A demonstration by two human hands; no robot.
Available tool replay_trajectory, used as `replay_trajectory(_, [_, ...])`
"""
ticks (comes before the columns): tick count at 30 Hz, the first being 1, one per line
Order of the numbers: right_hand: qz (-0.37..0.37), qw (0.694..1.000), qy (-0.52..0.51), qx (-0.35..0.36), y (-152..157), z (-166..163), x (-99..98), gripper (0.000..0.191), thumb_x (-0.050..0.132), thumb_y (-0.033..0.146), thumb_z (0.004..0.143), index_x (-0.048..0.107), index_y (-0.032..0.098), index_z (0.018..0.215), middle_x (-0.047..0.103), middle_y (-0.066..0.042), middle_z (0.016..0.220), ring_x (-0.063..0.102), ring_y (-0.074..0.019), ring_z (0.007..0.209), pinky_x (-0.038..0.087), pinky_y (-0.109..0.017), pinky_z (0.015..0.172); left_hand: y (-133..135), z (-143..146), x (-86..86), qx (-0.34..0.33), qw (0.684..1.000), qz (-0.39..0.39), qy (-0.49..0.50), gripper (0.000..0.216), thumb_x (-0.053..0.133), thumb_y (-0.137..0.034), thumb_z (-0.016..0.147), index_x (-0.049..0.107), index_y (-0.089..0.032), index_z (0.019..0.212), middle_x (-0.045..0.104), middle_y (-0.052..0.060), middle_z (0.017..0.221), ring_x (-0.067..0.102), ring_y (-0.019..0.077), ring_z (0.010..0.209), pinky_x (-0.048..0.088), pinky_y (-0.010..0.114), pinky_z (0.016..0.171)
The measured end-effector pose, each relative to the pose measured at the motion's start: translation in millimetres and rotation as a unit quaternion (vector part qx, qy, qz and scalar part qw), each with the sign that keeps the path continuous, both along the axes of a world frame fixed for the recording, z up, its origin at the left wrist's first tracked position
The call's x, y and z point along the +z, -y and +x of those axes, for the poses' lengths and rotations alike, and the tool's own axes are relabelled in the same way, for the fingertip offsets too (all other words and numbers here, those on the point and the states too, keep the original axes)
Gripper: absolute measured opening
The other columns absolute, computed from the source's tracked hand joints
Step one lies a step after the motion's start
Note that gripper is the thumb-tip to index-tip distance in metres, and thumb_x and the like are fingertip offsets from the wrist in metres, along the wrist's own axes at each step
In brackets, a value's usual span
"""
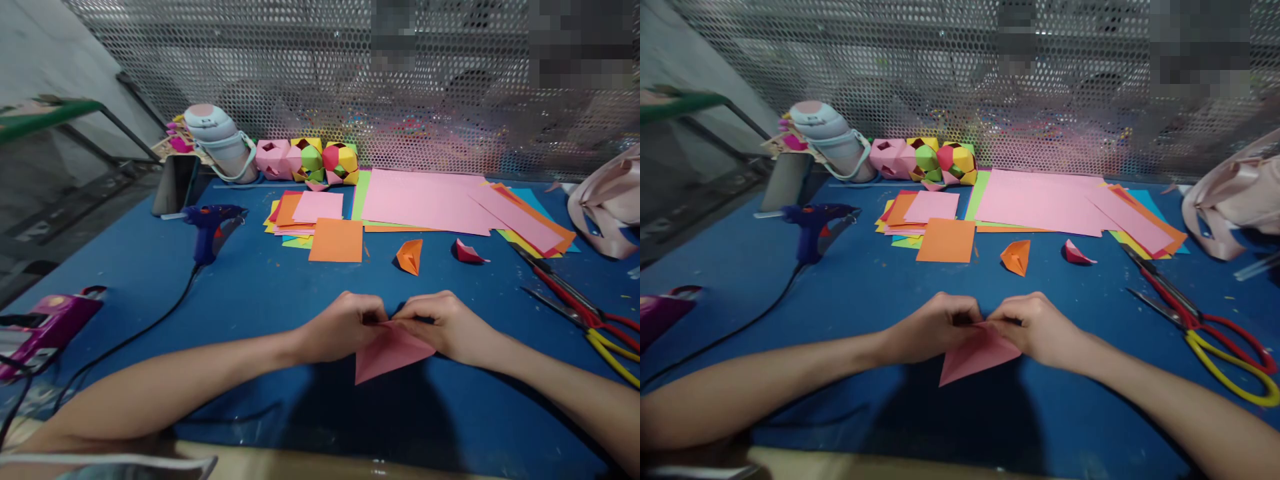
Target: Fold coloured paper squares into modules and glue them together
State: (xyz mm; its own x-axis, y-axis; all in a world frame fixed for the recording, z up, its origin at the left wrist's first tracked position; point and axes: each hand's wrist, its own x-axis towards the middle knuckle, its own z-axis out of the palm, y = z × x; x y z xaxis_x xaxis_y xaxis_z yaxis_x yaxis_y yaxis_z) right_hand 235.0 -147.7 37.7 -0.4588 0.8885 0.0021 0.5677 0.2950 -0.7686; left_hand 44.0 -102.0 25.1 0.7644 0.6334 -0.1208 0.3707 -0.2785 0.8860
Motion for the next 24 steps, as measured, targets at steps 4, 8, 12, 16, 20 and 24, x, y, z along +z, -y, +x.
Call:
replay_trajectory(4, [-0.021, 1.000, -0.010, -0.018, -1, -1, 2.3, 0.021, 0.052, 0.027, 0.085, 0.070, 0.014, 0.083, 0.068, -0.004, 0.075, 0.059, -0.0123, 0.064, 0.043, -0.022, 0.058, 2, 0, -2.4, 0.018, 1.000, 0.022, -0.002, 0.012, 0.052, -0.014, 0.074, 0.052, -0.014, 0.062, 0.048, -0.006, 0.057, 0.040, 0.0060, 0.055, 0.030, 0.016, 0.050])
replay_trajectory(8, [-0.036, 0.998, -0.010, -0.055, -1, -1, 3.7, 0.019, 0.054, 0.026, 0.083, 0.069, 0.015, 0.079, 0.068, -0.003, 0.072, 0.059, -0.0122, 0.064, 0.043, -0.022, 0.057, 2, 1, -2.2, 0.022, 0.999, 0.045, 0.009, 0.013, 0.050, -0.011, 0.073, 0.046, -0.015, 0.061, 0.044, -0.007, 0.056, 0.037, 0.0055, 0.053, 0.027, 0.017, 0.049])
replay_trajectory(12, [-0.055, 0.997, -0.019, -0.053, -2, -1, 4.8, 0.020, 0.051, 0.024, 0.084, 0.068, 0.017, 0.077, 0.068, -0.001, 0.075, 0.059, -0.0123, 0.067, 0.043, -0.022, 0.060, 2, 2, -0.7, 0.019, 0.999, 0.046, 0.009, 0.012, 0.049, -0.008, 0.071, 0.044, -0.016, 0.062, 0.043, -0.008, 0.057, 0.037, 0.0054, 0.054, 0.028, 0.017, 0.050])
replay_trajectory(16, [-0.089, 0.989, -0.045, -0.106, -4, -1, 9.7, 0.021, 0.048, 0.029, 0.086, 0.066, 0.019, 0.082, 0.068, 0.000, 0.081, 0.059, -0.0139, 0.075, 0.043, -0.023, 0.065, 2, 4, -0.7, 0.090, 0.996, 0.005, 0.003, 0.010, 0.049, -0.013, 0.072, 0.045, -0.017, 0.064, 0.042, -0.008, 0.056, 0.036, 0.0064, 0.053, 0.027, 0.017, 0.048])
replay_trajectory(20, [-0.072, 0.986, -0.043, -0.142, -2, -3, 8.0, 0.018, 0.052, 0.034, 0.082, 0.062, 0.020, 0.087, 0.063, 0.002, 0.076, 0.054, -0.0123, 0.066, 0.040, -0.023, 0.058, 1, 6, -4.3, 0.165, 0.985, -0.051, 0.032, 0.006, 0.049, -0.016, 0.071, 0.054, -0.017, 0.076, 0.051, -0.005, 0.065, 0.043, 0.0083, 0.060, 0.033, 0.018, 0.052])
replay_trajectory(24, [-0.035, 0.978, -0.037, -0.204, -1, -8, -3.5, 0.008, 0.054, 0.025, 0.078, 0.052, 0.019, 0.072, 0.049, 0.005, 0.061, 0.045, -0.0098, 0.055, 0.035, -0.021, 0.050, -1, 9, -7.6, 0.194, 0.976, -0.075, 0.059, 0.011, 0.049, -0.016, 0.069, 0.057, -0.016, 0.077, 0.053, -0.004, 0.068, 0.046, 0.0093, 0.063, 0.035, 0.019, 0.055])
